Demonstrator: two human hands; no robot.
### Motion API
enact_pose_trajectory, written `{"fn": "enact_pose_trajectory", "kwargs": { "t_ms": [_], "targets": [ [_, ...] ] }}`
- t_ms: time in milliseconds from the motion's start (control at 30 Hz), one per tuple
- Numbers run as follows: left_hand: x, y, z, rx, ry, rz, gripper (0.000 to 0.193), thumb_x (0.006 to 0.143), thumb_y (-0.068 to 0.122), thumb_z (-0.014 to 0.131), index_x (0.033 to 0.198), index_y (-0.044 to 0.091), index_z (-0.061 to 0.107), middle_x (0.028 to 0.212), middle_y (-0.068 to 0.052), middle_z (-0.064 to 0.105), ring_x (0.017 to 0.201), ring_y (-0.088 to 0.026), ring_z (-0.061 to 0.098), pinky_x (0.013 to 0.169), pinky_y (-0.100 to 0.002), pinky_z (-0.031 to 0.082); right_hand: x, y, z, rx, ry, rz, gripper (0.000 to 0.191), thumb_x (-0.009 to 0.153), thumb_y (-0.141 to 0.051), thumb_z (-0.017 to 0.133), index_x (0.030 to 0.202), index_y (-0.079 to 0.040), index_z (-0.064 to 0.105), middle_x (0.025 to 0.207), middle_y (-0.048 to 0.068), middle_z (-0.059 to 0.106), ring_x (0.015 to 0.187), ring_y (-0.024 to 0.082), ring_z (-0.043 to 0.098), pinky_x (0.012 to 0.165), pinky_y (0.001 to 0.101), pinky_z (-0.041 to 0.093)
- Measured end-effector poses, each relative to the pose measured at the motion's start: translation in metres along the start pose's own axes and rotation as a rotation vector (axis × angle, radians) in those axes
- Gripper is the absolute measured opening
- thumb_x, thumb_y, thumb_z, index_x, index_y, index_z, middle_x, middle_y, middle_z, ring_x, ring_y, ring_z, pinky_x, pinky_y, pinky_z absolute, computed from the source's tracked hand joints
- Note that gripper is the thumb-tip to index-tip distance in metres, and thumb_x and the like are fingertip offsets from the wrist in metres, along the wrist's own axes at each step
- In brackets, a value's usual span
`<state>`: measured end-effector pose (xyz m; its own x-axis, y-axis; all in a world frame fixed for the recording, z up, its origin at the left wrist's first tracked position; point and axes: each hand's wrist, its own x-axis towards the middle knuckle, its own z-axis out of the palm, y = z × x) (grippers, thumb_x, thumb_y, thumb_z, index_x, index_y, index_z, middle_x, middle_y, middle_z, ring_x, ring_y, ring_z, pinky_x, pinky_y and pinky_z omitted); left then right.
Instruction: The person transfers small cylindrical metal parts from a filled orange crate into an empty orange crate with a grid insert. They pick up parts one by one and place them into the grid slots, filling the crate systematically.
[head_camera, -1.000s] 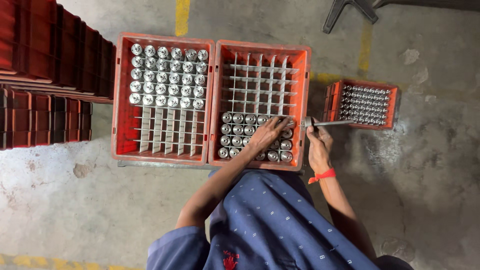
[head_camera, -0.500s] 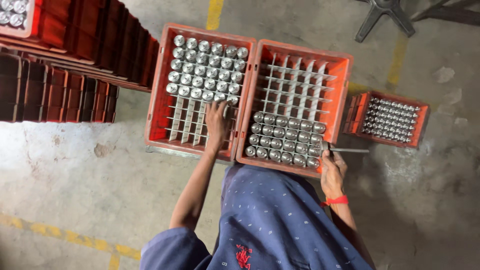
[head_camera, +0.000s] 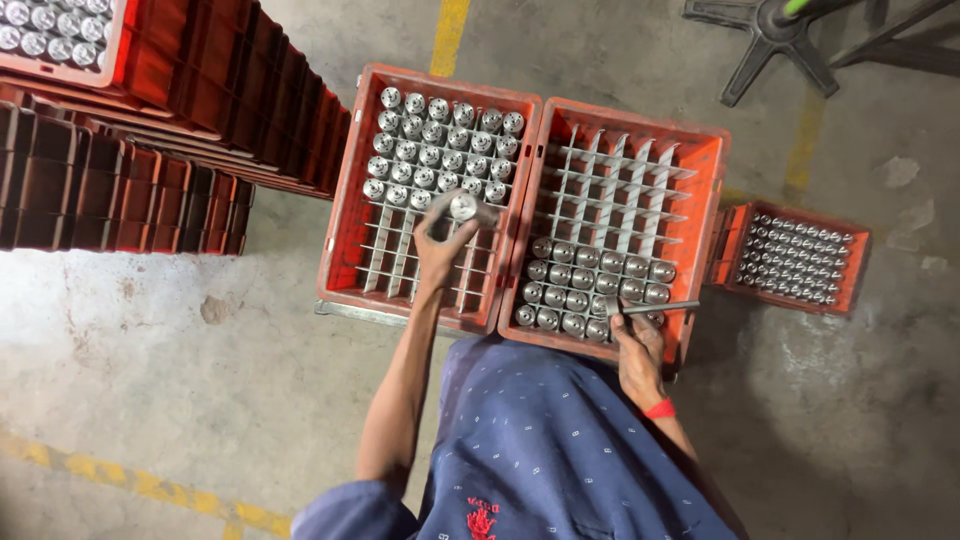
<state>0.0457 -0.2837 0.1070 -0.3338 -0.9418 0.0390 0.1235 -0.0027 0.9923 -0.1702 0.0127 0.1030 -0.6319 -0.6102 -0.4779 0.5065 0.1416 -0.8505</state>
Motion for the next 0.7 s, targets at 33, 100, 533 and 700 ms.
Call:
{"fn": "enact_pose_trajectory", "kwargs": {
  "t_ms": [33,100,533,700],
  "targets": [
    [-0.006,0.003,0.004,-0.257,-0.022,-0.114,0.052,0.077,0.029,0.084,0.124,0.013,0.072,0.127,-0.013,0.067,0.120,-0.027,0.061,0.106,-0.049,0.048,0.000,0.000,0.004,-0.040,-0.024,0.013,0.047,0.093,0.002,0.067,0.139,0.005,0.058,0.127,0.006,0.067,0.118,0.014,0.060,0.107,0.0270,0.045],
    [-0.022,0.002,0.023,-0.772,-0.051,-0.353,0.055,0.070,0.029,0.083,0.123,0.024,0.074,0.109,-0.006,0.072,0.100,-0.022,0.068,0.085,-0.044,0.059,0.002,-0.004,0.014,-0.128,-0.073,0.047,0.052,0.090,0.000,0.069,0.141,0.004,0.057,0.125,0.008,0.068,0.117,0.015,0.062,0.105,0.0274,0.046],
    [-0.141,-0.009,0.134,0.652,-0.386,-0.347,0.043,0.075,0.032,0.085,0.107,0.009,0.068,0.086,-0.021,0.074,0.087,-0.042,0.071,0.074,-0.052,0.052,0.005,-0.056,0.029,-0.275,-0.381,-0.054,0.059,0.090,-0.010,0.078,0.143,0.006,0.056,0.132,0.012,0.066,0.119,0.017,0.062,0.101,0.0294,0.049],
    [-0.142,-0.014,0.154,0.593,-0.584,-0.362,0.052,0.069,0.036,0.087,0.112,0.011,0.071,0.090,-0.021,0.076,0.088,-0.039,0.074,0.079,-0.049,0.056,0.021,-0.051,-0.012,-0.341,-0.586,-0.132,0.059,0.089,-0.009,0.079,0.140,0.006,0.055,0.143,0.012,0.061,0.129,0.019,0.059,0.113,0.0337,0.046]
  ]
}}
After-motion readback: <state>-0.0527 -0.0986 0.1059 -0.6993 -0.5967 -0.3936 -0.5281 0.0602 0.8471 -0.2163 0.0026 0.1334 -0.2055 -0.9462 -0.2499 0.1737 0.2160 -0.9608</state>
